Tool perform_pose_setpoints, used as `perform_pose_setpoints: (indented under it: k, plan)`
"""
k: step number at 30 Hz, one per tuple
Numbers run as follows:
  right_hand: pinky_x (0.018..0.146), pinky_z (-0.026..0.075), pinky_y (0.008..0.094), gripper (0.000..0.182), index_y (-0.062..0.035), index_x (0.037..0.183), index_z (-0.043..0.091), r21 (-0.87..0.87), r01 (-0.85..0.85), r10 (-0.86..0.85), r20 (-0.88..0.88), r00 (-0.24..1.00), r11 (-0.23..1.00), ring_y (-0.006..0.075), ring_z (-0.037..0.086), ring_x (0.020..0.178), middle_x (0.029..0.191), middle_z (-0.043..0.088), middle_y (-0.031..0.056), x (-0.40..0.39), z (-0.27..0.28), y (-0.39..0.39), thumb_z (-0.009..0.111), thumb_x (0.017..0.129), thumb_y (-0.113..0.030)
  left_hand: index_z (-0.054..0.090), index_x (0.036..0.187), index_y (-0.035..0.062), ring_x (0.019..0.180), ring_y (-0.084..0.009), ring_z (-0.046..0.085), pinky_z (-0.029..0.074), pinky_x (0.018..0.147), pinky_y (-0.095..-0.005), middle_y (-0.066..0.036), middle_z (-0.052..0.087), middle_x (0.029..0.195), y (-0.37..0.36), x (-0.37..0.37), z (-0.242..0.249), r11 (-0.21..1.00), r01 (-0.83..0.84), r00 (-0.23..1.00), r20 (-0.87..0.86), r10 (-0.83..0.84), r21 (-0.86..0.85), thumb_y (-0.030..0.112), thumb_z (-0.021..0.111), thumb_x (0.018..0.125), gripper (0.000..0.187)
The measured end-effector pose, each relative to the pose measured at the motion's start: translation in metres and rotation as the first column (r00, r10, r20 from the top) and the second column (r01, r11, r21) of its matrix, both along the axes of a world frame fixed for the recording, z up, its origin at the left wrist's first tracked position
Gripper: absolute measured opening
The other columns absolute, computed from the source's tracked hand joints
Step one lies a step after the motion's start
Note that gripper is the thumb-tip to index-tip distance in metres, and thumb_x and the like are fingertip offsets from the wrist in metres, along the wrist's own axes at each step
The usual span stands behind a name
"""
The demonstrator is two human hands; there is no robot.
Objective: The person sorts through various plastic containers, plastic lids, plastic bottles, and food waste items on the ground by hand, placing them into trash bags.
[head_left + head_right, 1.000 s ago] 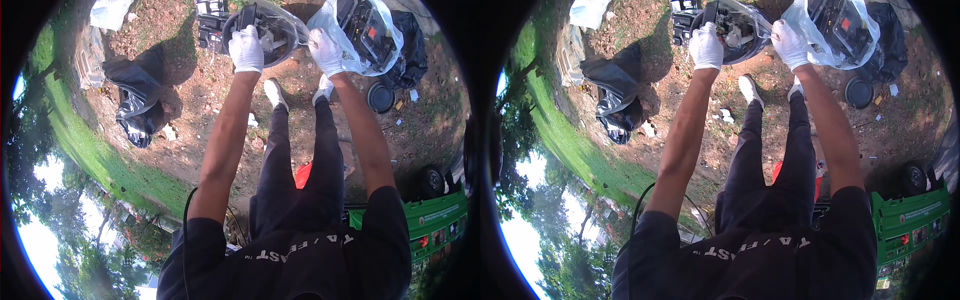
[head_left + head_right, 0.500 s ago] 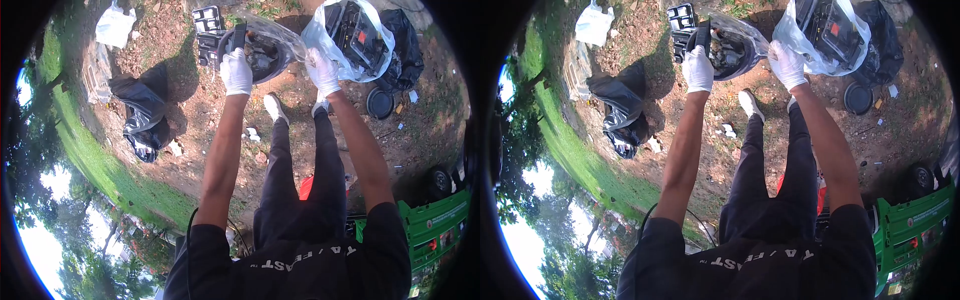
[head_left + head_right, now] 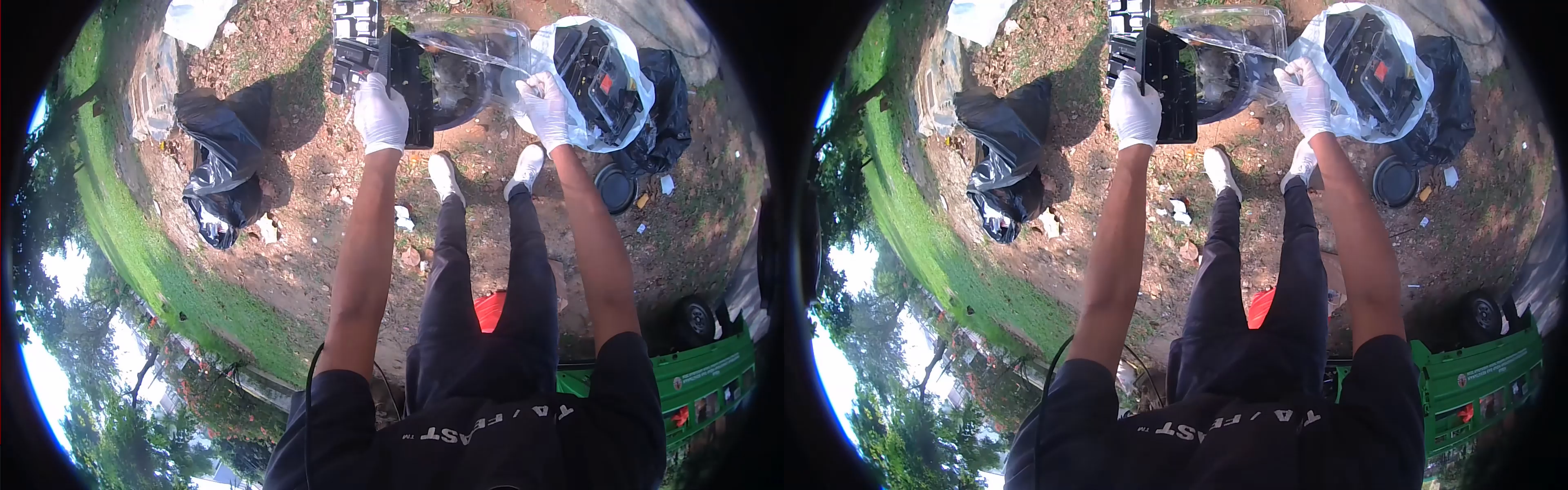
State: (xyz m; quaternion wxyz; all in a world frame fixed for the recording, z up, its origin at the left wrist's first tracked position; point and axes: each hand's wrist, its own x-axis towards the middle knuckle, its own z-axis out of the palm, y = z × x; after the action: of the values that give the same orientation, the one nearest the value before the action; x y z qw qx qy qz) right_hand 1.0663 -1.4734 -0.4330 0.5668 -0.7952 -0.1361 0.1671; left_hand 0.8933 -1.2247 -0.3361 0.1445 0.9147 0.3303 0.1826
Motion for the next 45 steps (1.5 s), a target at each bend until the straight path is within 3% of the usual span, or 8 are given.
perform_pose_setpoints:
  k: [11, 13, 16, 18, 19, 28, 39, 45]
  plan:
    - [0.071, 0.044, 0.0239, 0.019, -0.0063, 0.092, 0.056, 0.284, -0.118, 0.161, -0.134, 0.978, 0.951, 0.0049, 0.048, 0.076, 0.081, 0.053, -0.0048, -0.033, 0.041, 0.043, 0.075, 0.091, -0.009, 0.054, 0.111, 0.0074, 0.079, -0.0363, 0.067, 0.051, 0.074, -0.0457, -0.018, 0.069, 0.09, 0.0, -0.04, -0.028, 0.851, -0.307, 0.919, 0.098, 0.381, -0.426, 0.012, 0.068, 0.089, 0.026]
    - [0.074, 0.047, 0.0249, 0.018, -0.0068, 0.093, 0.056, 0.055, -0.287, 0.288, -0.011, 0.958, 0.956, 0.004, 0.055, 0.083, 0.084, 0.059, -0.0029, -0.044, 0.047, 0.05, 0.074, 0.093, -0.011, 0.055, 0.113, 0.005, 0.077, -0.031, 0.068, 0.052, 0.073, -0.0431, -0.016, 0.072, 0.088, 0.007, -0.045, -0.041, 0.834, -0.28, 0.89, 0.196, 0.411, -0.476, 0.014, 0.069, 0.09, 0.028]
    - [0.072, 0.051, 0.0295, 0.015, -0.0097, 0.097, 0.057, -0.084, -0.421, 0.428, 0.111, 0.897, 0.903, 0.016, 0.067, 0.087, 0.104, 0.07, 0.0026, -0.06, 0.087, 0.067, 0.072, 0.092, -0.013, 0.067, 0.114, 0.0018, 0.081, -0.0158, 0.063, 0.051, 0.072, -0.0298, -0.007, 0.069, 0.103, 0.016, -0.047, -0.023, 0.256, -0.114, 0.841, 0.044, 0.539, -0.96, 0.016, 0.072, 0.091, 0.027]
    - [0.068, 0.055, 0.0368, 0.014, -0.0128, 0.099, 0.059, -0.089, -0.502, 0.496, 0.375, 0.783, 0.86, 0.0303, 0.071, 0.086, 0.117, 0.074, 0.0028, -0.07, 0.094, 0.084, 0.07, 0.091, -0.015, 0.065, 0.117, 0.0015, 0.091, -0.0163, 0.064, 0.05, 0.081, -0.0295, -0.009, 0.069, 0.107, 0.021, -0.056, -0.027, 0.217, -0.095, 0.823, 0.046, 0.566, -0.972, 0.013, 0.069, 0.093, 0.026]
    - [0.068, 0.056, 0.0386, 0.012, -0.0135, 0.1, 0.059, -0.291, -0.552, 0.623, 0.313, 0.717, 0.782, 0.0288, 0.071, 0.084, 0.117, 0.074, -0.0007, -0.074, 0.102, 0.085, 0.068, 0.092, -0.017, 0.062, 0.119, 0.0012, 0.102, -0.0168, 0.065, 0.049, 0.09, -0.0292, -0.01, 0.07, 0.111, 0.024, -0.058, -0.028, 0.179, -0.066, 0.808, 0.053, 0.587, -0.982, 0.011, 0.066, 0.096, 0.026]
    - [0.06, 0.057, 0.0416, 0.033, -0.0196, 0.124, 0.062, -0.373, -0.609, 0.692, 0.567, 0.447, 0.7, 0.0304, 0.069, 0.067, 0.094, 0.071, 0.0058, -0.124, 0.115, 0.134, 0.068, 0.092, -0.018, 0.061, 0.13, 0.0056, 0.106, -0.0327, 0.07, 0.055, 0.098, -0.0502, -0.014, 0.07, 0.122, 0.045, -0.117, 0.003, -0.292, 0.396, 0.617, 0.017, 0.787, -0.871, 0.032, 0.059, 0.099, 0.04]
    - [0.071, 0.059, 0.035, 0.031, -0.0181, 0.118, 0.065, -0.65, -0.641, 0.888, 0.447, 0.111, 0.408, 0.0202, 0.072, 0.085, 0.136, 0.061, -0.0024, -0.163, 0.124, 0.181, 0.06, 0.089, -0.01, 0.056, 0.14, 0.0095, 0.117, -0.0302, 0.065, 0.052, 0.104, -0.0467, -0.011, 0.065, 0.133, 0.094, -0.172, 0.002, -0.315, 0.477, 0.592, 0.036, 0.805, -0.82, 0.061, 0.042, 0.103, 0.065]
    - [0.074, 0.059, 0.0365, 0.026, -0.0171, 0.117, 0.067, -0.558, -0.704, 0.887, 0.394, 0.241, 0.439, 0.0228, 0.072, 0.09, 0.127, 0.067, -0.0033, -0.17, 0.104, 0.195, 0.064, 0.091, -0.015, 0.064, 0.118, 0.0048, 0.101, -0.027, 0.07, 0.055, 0.097, -0.0435, -0.01, 0.072, 0.111, 0.127, -0.19, -0.042, -0.357, 0.216, 0.713, -0.103, 0.693, -0.909, 0.013, 0.069, 0.087, 0.033]
